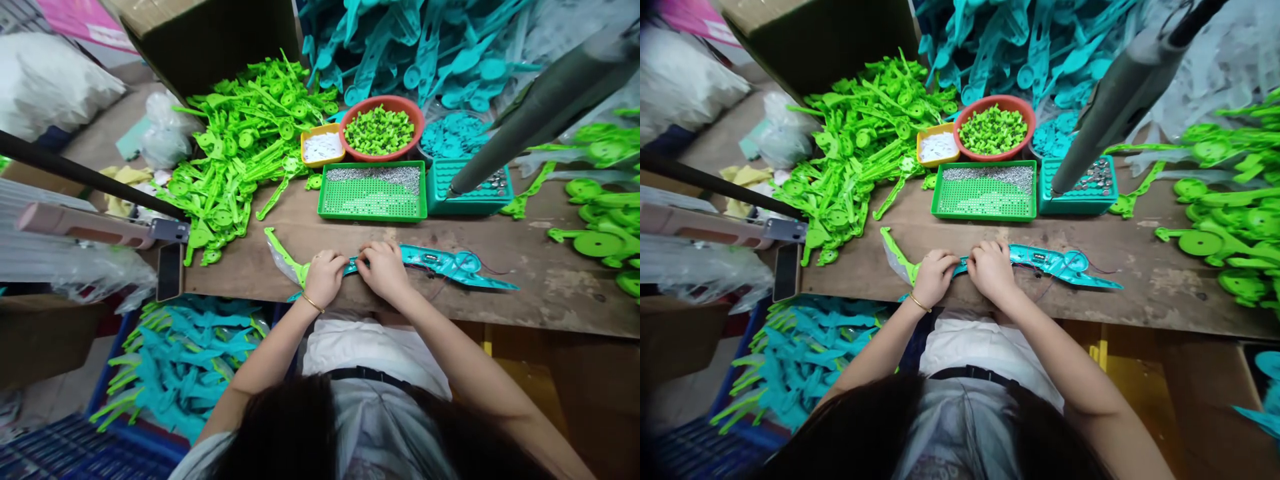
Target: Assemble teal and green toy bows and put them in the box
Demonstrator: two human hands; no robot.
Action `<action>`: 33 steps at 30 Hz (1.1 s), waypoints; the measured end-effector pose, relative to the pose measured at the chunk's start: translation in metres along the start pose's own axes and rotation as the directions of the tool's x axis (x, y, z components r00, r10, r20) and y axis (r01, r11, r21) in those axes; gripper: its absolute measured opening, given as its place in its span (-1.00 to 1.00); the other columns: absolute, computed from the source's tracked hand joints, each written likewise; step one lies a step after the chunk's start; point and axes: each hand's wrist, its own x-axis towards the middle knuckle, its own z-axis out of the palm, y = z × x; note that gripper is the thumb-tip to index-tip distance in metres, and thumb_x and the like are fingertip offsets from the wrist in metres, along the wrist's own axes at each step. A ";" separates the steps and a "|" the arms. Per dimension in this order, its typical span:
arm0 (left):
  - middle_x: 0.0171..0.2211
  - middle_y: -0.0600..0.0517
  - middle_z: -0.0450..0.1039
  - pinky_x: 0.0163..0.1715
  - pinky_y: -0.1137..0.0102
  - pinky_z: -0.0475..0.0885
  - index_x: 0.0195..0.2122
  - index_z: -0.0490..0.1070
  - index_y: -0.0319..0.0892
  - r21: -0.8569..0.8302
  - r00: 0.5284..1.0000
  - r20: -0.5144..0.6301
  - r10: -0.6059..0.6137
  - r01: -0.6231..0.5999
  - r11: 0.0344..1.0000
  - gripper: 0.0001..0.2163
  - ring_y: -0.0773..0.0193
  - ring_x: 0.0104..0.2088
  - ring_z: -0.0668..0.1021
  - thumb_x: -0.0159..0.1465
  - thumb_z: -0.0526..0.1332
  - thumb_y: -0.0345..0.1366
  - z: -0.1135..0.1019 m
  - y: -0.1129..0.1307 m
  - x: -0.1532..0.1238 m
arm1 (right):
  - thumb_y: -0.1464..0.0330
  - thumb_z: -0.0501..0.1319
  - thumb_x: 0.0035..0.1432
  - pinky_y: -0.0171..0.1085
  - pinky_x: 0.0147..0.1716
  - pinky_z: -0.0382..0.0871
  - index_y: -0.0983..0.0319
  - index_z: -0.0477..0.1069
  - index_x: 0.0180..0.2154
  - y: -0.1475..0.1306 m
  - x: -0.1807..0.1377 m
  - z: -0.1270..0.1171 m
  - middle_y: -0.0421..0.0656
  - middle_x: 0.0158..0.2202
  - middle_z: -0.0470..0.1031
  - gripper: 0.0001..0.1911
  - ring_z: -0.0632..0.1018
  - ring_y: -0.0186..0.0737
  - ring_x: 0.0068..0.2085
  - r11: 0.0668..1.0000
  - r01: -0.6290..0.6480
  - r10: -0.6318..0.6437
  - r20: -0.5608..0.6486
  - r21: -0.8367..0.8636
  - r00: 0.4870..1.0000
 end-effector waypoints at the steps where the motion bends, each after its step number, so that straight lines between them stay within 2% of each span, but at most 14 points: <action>1: -0.24 -0.01 0.50 -0.15 0.30 0.37 -0.24 0.53 -0.12 0.003 1.000 0.008 0.004 -0.004 1.000 -0.83 0.20 -0.18 0.47 0.34 0.12 -0.37 0.000 0.000 0.000 | 0.35 0.13 0.20 -0.01 0.11 0.08 0.21 0.45 -0.41 0.000 0.000 0.001 -0.09 -0.15 0.55 -0.82 0.45 -0.07 -0.08 1.000 -0.017 0.017 -0.006 -0.002 1.000; 7: -0.19 -0.03 0.50 -0.16 0.26 0.36 -0.19 0.54 -0.10 0.131 0.996 0.091 0.012 -0.024 0.991 -0.79 0.15 -0.17 0.45 0.33 0.10 -0.41 -0.005 0.004 0.001 | 0.36 0.13 0.18 0.00 0.08 0.13 0.23 0.45 -0.42 -0.008 0.006 0.005 -0.05 -0.20 0.53 -0.83 0.45 -0.02 -0.08 0.995 -0.055 0.056 0.013 -0.082 0.998; 11: -0.15 -0.03 0.49 -0.10 0.21 0.37 -0.14 0.53 -0.08 0.145 0.990 0.133 0.047 -0.066 0.987 -0.79 0.12 -0.12 0.45 0.32 0.12 -0.38 -0.013 0.002 -0.001 | 0.36 0.12 0.21 0.10 0.17 0.05 0.21 0.49 -0.33 -0.006 0.000 -0.009 -0.08 -0.12 0.55 -0.82 0.47 -0.01 -0.03 0.999 -0.007 0.006 -0.023 -0.041 1.000; 13: -0.12 -0.05 0.47 -0.06 0.21 0.38 -0.10 0.52 -0.09 0.096 0.987 0.140 0.079 -0.093 0.991 -0.78 0.12 -0.09 0.45 0.32 0.12 -0.37 -0.018 0.000 -0.003 | 0.30 0.13 0.23 0.12 0.19 0.05 0.17 0.50 -0.26 0.008 -0.014 -0.026 -0.10 -0.08 0.55 -0.82 0.49 -0.04 0.00 0.999 -0.004 0.009 -0.124 0.041 0.992; 15: -0.08 -0.08 0.45 -0.03 0.20 0.39 -0.09 0.51 -0.12 0.054 0.987 0.121 0.110 -0.117 0.992 -0.77 0.12 -0.06 0.45 0.33 0.09 -0.39 -0.020 -0.001 -0.004 | 0.23 0.15 0.23 0.07 0.13 0.18 0.16 0.49 -0.23 0.034 -0.034 -0.049 -0.10 -0.11 0.57 -0.80 0.51 -0.06 -0.02 0.993 -0.051 0.076 -0.256 0.103 0.964; 17: -0.06 -0.11 0.43 0.01 0.18 0.38 -0.09 0.50 -0.16 0.032 0.987 0.068 0.144 -0.147 0.989 -0.76 0.11 -0.03 0.43 0.32 0.07 -0.42 -0.019 0.003 -0.004 | 0.20 0.15 0.21 -0.01 0.00 0.31 0.16 0.49 -0.24 0.066 -0.057 -0.072 -0.08 -0.15 0.58 -0.78 0.54 -0.05 -0.07 0.983 -0.153 0.180 -0.359 0.103 0.916; 19: -0.05 -0.15 0.42 0.03 0.16 0.38 -0.09 0.48 -0.20 0.015 0.981 0.005 0.192 -0.192 0.981 -0.76 0.09 -0.01 0.42 0.32 0.07 -0.42 -0.015 0.012 -0.001 | 0.20 0.15 0.20 -0.07 -0.10 0.38 0.16 0.48 -0.25 0.097 -0.081 -0.091 -0.08 -0.20 0.58 -0.78 0.56 -0.06 -0.13 0.960 -0.271 0.274 -0.406 0.067 0.872; 22: -0.03 -0.16 0.41 0.05 0.13 0.38 -0.08 0.47 -0.21 -0.002 0.960 -0.016 0.279 -0.279 0.960 -0.78 0.06 0.02 0.41 0.34 0.08 -0.36 -0.004 0.028 0.006 | 0.19 0.15 0.19 -0.10 -0.17 0.40 0.17 0.48 -0.26 0.128 -0.110 -0.106 -0.07 -0.26 0.58 -0.77 0.57 -0.06 -0.20 0.937 -0.349 0.318 -0.366 -0.019 0.874; 25: -0.01 -0.17 0.41 0.05 0.09 0.38 -0.09 0.47 -0.20 0.024 0.949 0.004 0.317 -0.317 0.948 -0.79 0.03 0.03 0.42 0.34 0.09 -0.31 0.006 0.039 0.012 | 0.21 0.16 0.19 -0.09 -0.15 0.40 0.19 0.48 -0.25 0.134 -0.124 -0.106 -0.05 -0.24 0.58 -0.78 0.56 -0.06 -0.18 0.946 -0.317 0.279 -0.322 -0.072 0.905; 28: 0.01 -0.19 0.40 0.05 0.09 0.39 -0.10 0.47 -0.22 0.032 0.951 0.009 0.308 -0.309 0.951 -0.78 0.02 0.04 0.42 0.35 0.09 -0.30 0.014 0.039 0.012 | 0.28 0.15 0.21 -0.08 -0.04 0.36 0.17 0.49 -0.18 0.124 -0.127 -0.098 -0.04 -0.10 0.54 -0.80 0.52 -0.09 -0.05 0.978 -0.185 0.149 -0.303 -0.094 0.941; 31: 0.05 -0.21 0.37 0.07 0.07 0.38 -0.05 0.44 -0.22 -0.002 0.949 0.021 0.315 -0.315 0.949 -0.76 0.01 0.07 0.41 0.34 0.10 -0.29 0.017 0.034 0.010 | 0.40 0.15 0.18 0.01 0.10 0.25 0.09 0.50 -0.08 0.108 -0.123 -0.083 -0.06 0.13 0.41 -0.71 0.40 -0.04 0.12 0.982 -0.021 -0.006 -0.143 -0.187 0.990; 33: 0.07 -0.21 0.37 0.07 0.05 0.38 -0.03 0.44 -0.19 -0.027 0.948 0.033 0.316 -0.315 0.949 -0.76 0.01 0.09 0.41 0.33 0.10 -0.31 0.018 0.032 0.009 | 0.45 0.15 0.16 0.09 0.17 0.15 0.04 0.50 -0.07 0.099 -0.118 -0.072 -0.10 0.21 0.35 -0.67 0.32 0.00 0.18 0.967 0.027 -0.044 -0.059 -0.251 0.997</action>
